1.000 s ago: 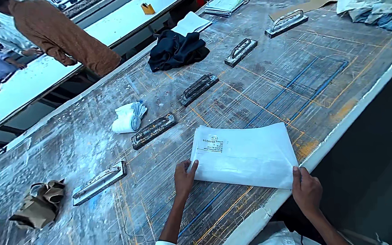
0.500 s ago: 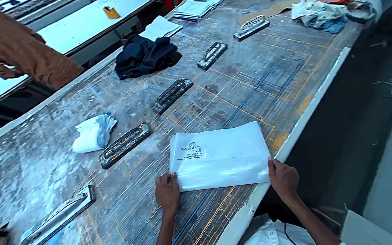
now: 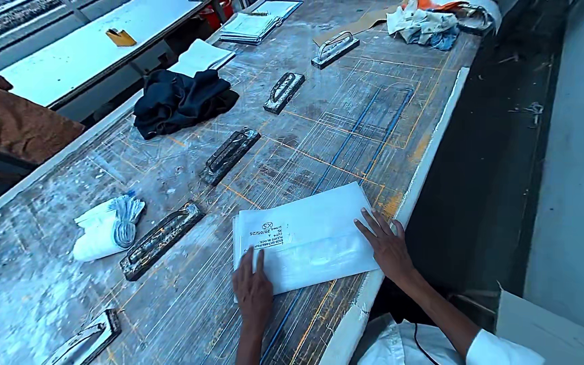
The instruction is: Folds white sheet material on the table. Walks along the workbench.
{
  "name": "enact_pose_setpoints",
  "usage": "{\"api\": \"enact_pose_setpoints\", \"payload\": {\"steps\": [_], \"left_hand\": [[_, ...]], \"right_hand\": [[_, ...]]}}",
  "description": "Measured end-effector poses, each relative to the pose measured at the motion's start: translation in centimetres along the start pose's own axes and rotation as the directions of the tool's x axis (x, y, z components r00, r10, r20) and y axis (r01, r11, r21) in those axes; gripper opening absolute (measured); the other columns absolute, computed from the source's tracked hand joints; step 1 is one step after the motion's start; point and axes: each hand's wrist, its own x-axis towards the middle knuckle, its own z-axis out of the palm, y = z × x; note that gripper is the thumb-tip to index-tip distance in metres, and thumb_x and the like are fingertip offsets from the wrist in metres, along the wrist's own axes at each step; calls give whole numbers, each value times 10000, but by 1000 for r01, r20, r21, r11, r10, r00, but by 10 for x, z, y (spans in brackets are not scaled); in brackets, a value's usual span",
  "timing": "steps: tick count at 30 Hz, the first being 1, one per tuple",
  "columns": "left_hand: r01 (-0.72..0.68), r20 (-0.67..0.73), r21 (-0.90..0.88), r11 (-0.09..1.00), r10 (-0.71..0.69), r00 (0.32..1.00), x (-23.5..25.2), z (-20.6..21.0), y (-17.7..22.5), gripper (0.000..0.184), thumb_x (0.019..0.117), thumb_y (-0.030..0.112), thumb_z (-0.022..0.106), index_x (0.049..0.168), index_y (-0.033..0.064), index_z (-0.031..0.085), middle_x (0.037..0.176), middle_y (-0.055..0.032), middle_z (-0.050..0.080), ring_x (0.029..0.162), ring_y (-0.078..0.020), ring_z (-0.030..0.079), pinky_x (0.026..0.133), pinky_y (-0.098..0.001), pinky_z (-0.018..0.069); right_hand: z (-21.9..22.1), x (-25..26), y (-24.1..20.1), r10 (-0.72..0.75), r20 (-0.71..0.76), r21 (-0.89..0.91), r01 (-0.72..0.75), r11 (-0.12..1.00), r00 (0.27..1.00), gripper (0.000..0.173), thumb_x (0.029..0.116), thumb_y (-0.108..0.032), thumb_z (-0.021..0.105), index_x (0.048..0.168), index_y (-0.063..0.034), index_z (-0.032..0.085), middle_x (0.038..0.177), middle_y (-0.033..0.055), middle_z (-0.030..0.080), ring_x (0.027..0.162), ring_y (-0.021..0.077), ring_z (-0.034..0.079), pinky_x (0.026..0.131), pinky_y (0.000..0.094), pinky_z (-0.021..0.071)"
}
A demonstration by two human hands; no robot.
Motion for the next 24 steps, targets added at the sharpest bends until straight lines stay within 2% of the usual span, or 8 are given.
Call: {"api": "enact_pose_setpoints", "payload": {"steps": [2,5,8,11,15,19,22,24], "left_hand": [[-86,111,-123,989,100,989,8,9,14,427,1051,243,448,1428,126,613,1537,-143,516,1430,-378,470,1141,-638,360],[14,254,-135,991,21,967,7,26,9,671,1047,613,270,1579,237,431,1683,-33,308,1568,-287,232,1232,-622,183],[172,236,-75,982,-151,960,0,31,-9,810,1011,693,245,1617,166,344,1696,-116,252,1576,-324,197,1251,-594,151],[270,224,-29,962,-257,940,-6,32,-12,892,999,709,216,1621,74,297,1697,-167,219,1578,-330,186,1259,-570,122],[345,198,-60,937,-328,924,-2,34,-10,936,991,717,257,1593,3,323,1680,-197,248,1560,-354,237,1251,-570,162],[515,140,-167,841,-496,857,28,7,-15,871,911,522,701,1513,-40,419,1501,-344,420,1355,-552,427,1064,-721,347],[652,250,-185,736,-606,755,57,-13,-23,976,815,416,859,1497,-95,382,1434,-403,436,1323,-590,433,1051,-729,375],[709,351,-176,683,-629,694,64,-16,-25,957,799,405,879,1471,-99,419,1432,-388,462,1303,-545,499,1041,-679,445]], "right_hand": [[0,2,4,-39,52,56,36,998,998,725,820,145,681,1470,-160,580,1606,4,453,1504,245,389,1166,723,228],[2,1,11,-35,101,96,25,995,994,520,982,-21,525,1498,-88,531,1576,65,490,1483,269,425,1200,710,171],[12,-3,22,-36,127,58,29,998,991,698,1051,-544,285,1580,-106,409,1657,43,366,1545,240,307,1221,694,90],[19,-8,27,-33,130,27,30,999,991,863,1000,-715,227,1617,-120,331,1692,30,289,1566,231,249,1219,699,58],[19,-7,29,-33,144,11,32,999,989,873,998,-723,221,1621,-121,319,1699,26,269,1572,226,231,1215,703,58],[13,4,28,-18,133,105,4,994,991,806,1007,-681,309,1540,-99,471,1636,59,400,1519,277,356,1203,698,149],[2,19,27,64,79,268,-83,960,995,502,1010,-439,573,1287,-34,676,1476,211,533,1341,432,523,1090,658,395],[-6,28,34,122,64,330,-136,934,990,315,957,-234,700,1161,6,710,1432,303,512,1308,521,500,1041,698,421]]}}
